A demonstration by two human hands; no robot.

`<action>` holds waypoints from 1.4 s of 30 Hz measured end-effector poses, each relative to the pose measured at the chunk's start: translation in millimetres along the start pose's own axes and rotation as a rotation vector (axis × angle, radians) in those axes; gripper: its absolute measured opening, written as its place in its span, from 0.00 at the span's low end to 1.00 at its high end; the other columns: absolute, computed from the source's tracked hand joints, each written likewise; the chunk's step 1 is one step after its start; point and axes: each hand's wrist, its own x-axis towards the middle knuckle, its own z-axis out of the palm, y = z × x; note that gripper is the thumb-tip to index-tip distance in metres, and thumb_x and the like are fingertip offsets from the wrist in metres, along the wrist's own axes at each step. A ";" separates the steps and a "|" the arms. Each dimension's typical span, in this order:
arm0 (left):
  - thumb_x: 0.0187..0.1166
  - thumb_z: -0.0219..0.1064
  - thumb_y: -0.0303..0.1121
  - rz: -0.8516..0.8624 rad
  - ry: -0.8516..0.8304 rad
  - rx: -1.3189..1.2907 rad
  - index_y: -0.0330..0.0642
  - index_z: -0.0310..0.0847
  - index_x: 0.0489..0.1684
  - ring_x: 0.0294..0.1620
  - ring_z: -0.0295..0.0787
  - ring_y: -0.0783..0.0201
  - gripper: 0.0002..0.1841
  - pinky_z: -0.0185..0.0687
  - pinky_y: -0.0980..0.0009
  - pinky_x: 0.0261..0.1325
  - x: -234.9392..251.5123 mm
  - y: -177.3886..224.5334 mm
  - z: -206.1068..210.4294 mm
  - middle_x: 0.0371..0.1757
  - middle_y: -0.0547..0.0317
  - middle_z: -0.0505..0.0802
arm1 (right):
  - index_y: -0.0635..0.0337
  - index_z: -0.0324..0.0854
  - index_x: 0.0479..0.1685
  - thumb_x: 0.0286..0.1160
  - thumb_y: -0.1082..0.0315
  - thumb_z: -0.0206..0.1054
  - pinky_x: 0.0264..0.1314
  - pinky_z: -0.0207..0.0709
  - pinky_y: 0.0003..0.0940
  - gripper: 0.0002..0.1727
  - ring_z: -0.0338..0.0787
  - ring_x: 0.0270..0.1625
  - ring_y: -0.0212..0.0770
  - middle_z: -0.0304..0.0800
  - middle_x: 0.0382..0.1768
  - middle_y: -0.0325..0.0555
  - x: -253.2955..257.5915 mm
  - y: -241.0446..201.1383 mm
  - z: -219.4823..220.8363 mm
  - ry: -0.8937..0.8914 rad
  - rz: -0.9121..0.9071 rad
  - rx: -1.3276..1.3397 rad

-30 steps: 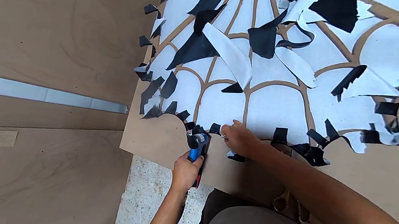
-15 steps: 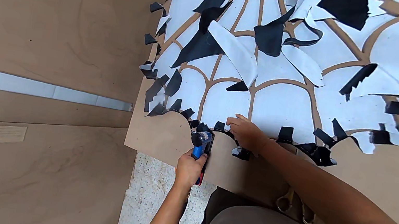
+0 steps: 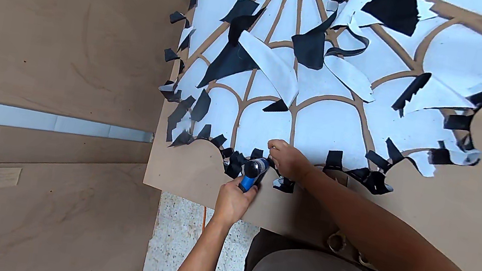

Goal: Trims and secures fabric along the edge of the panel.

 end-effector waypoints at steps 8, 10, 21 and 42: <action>0.74 0.75 0.45 -0.004 -0.059 0.013 0.49 0.91 0.45 0.34 0.92 0.61 0.12 0.89 0.53 0.44 -4.3 3.5 0.6 0.31 0.58 0.93 | 0.66 0.86 0.43 0.85 0.71 0.59 0.79 0.75 0.41 0.10 0.81 0.75 0.49 0.84 0.66 0.52 3.3 0.9 -2.8 -0.024 0.009 0.026; 0.75 0.74 0.45 -0.019 -0.036 -0.056 0.48 0.91 0.46 0.29 0.92 0.61 0.13 0.90 0.54 0.40 -8.0 -4.7 1.1 0.29 0.57 0.93 | 0.65 0.86 0.42 0.87 0.68 0.59 0.81 0.74 0.41 0.12 0.81 0.75 0.49 0.84 0.66 0.51 -0.9 -2.5 -4.0 -0.011 0.021 0.018; 0.77 0.73 0.47 -0.066 -0.039 -0.049 0.48 0.92 0.46 0.31 0.91 0.61 0.14 0.89 0.54 0.42 -4.9 -29.1 -9.7 0.30 0.58 0.93 | 0.55 0.91 0.42 0.76 0.61 0.70 0.76 0.69 0.57 0.09 0.86 0.61 0.51 0.91 0.47 0.46 -18.5 -52.9 -24.0 -0.265 0.243 -0.364; 0.75 0.75 0.49 0.247 -0.091 0.149 0.53 0.92 0.48 0.32 0.90 0.63 0.13 0.88 0.53 0.42 -1.8 -6.4 -10.3 0.30 0.61 0.93 | 0.60 0.84 0.35 0.84 0.66 0.61 0.73 0.75 0.44 0.11 0.84 0.62 0.52 0.86 0.42 0.49 -45.2 -10.0 -5.9 0.055 0.082 -0.117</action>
